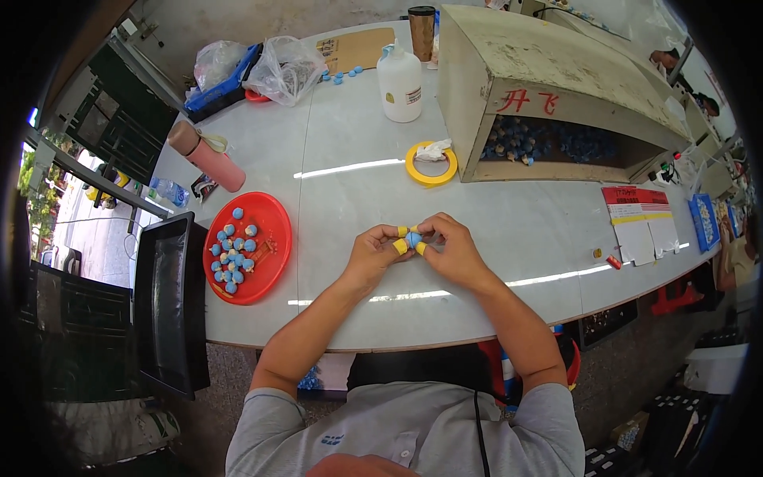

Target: The person assembles toy figurine heads by picking up components, applying glue with a small squeeze bottle, and pressing the parts together by hand.

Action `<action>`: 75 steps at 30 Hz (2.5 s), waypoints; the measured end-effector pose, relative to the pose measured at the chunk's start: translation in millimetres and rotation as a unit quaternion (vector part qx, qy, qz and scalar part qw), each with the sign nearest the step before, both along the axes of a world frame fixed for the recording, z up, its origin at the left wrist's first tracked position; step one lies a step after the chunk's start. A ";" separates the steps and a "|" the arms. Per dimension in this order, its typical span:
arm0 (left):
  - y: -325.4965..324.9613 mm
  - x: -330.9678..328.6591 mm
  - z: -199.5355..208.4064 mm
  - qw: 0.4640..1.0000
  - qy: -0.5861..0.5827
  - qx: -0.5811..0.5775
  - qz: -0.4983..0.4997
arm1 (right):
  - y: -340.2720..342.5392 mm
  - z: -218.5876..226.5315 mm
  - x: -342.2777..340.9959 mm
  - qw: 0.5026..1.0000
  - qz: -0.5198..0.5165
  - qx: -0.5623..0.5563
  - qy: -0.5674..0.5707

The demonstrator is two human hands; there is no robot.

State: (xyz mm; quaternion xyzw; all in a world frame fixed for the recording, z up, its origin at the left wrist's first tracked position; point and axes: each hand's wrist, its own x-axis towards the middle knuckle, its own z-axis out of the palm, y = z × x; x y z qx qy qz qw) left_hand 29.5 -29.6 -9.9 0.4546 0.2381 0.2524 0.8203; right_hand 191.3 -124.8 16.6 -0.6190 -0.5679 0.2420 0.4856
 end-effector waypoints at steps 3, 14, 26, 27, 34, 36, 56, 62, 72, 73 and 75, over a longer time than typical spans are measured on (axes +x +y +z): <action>0.0 -0.2 2.5 1.000 0.004 0.011 -0.003 | -1.6 3.0 -0.5 1.000 0.002 -0.010 0.008; 1.4 -1.1 -0.5 1.000 -0.019 -0.017 -0.018 | 1.1 -2.7 2.6 0.982 -0.008 -0.079 0.171; 1.0 -0.7 -4.1 0.999 0.008 0.048 -0.019 | 1.5 -3.8 6.0 0.994 0.024 -0.067 0.079; 1.6 -0.1 -5.0 0.999 0.009 0.049 -0.020 | 2.3 -4.9 5.4 0.994 0.023 -0.066 0.080; 0.1 0.8 7.9 0.998 0.058 -0.011 0.000 | 5.2 -15.5 -1.7 0.983 -0.009 -0.085 0.165; -0.5 -2.0 7.4 0.997 0.068 -0.024 -0.018 | 5.1 -18.2 -6.3 0.985 -0.035 -0.082 0.147; -11.5 4.0 2.9 0.997 0.068 0.031 0.029 | 7.1 -29.8 -32.5 0.964 -0.095 -0.027 0.248; -14.9 6.4 -1.8 0.994 0.076 0.051 0.053 | 6.5 -28.9 -37.1 0.968 -0.108 0.004 0.227; -24.1 9.1 13.4 0.996 0.054 0.022 0.072 | 8.4 -32.8 -40.8 0.968 -0.116 0.028 0.222; -22.3 8.1 10.8 0.996 0.057 0.020 0.073 | 8.8 -32.5 -41.2 0.968 -0.118 0.035 0.220; -18.0 5.8 7.6 0.995 0.075 0.040 0.050 | 9.0 -32.8 -40.5 0.967 -0.121 0.039 0.221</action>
